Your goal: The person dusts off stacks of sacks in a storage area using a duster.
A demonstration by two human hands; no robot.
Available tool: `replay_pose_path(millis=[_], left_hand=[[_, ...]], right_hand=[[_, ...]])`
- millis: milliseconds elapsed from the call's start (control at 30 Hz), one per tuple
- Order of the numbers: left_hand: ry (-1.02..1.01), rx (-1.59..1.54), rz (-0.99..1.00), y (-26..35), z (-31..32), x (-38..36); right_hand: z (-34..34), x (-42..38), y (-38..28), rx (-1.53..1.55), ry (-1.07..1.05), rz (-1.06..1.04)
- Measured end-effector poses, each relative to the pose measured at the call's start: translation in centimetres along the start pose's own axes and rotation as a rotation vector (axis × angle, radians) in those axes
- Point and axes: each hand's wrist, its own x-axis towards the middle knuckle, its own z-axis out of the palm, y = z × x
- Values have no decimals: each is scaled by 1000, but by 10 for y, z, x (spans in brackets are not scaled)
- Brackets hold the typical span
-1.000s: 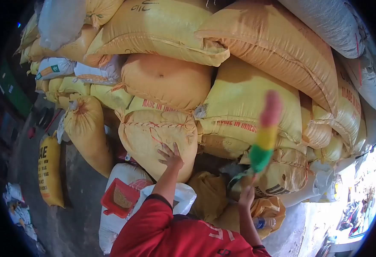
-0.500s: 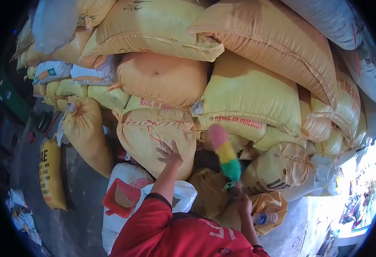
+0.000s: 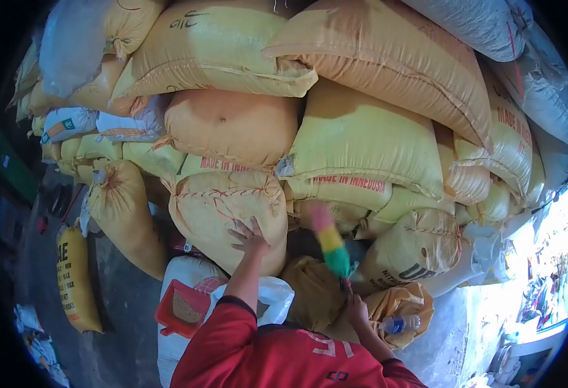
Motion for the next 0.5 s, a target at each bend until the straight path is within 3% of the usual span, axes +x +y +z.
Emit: replay_pose_path(millis=[67, 167, 233, 333, 400, 433, 500], left_hand=[[61, -7, -5, -3, 11, 5], [-9, 11, -22, 1, -3, -5], [-16, 18, -24, 1, -1, -2], [-28, 15, -36, 2, -7, -6], [-43, 12, -44, 5, -8, -8], [-36, 6, -40, 4, -7, -7], [-28, 10, -37, 2, -5, -5]], right_hand=[[-2, -14, 18, -139, -99, -50], [2, -12, 26, -41, -17, 128], [-1, 3, 2, 159, 36, 67], [-2, 28, -34, 33, 68, -8], [2, 46, -40, -150, 220, -195], [1, 54, -34, -147, 223, -191], [-9, 73, -5, -344, 124, 29]])
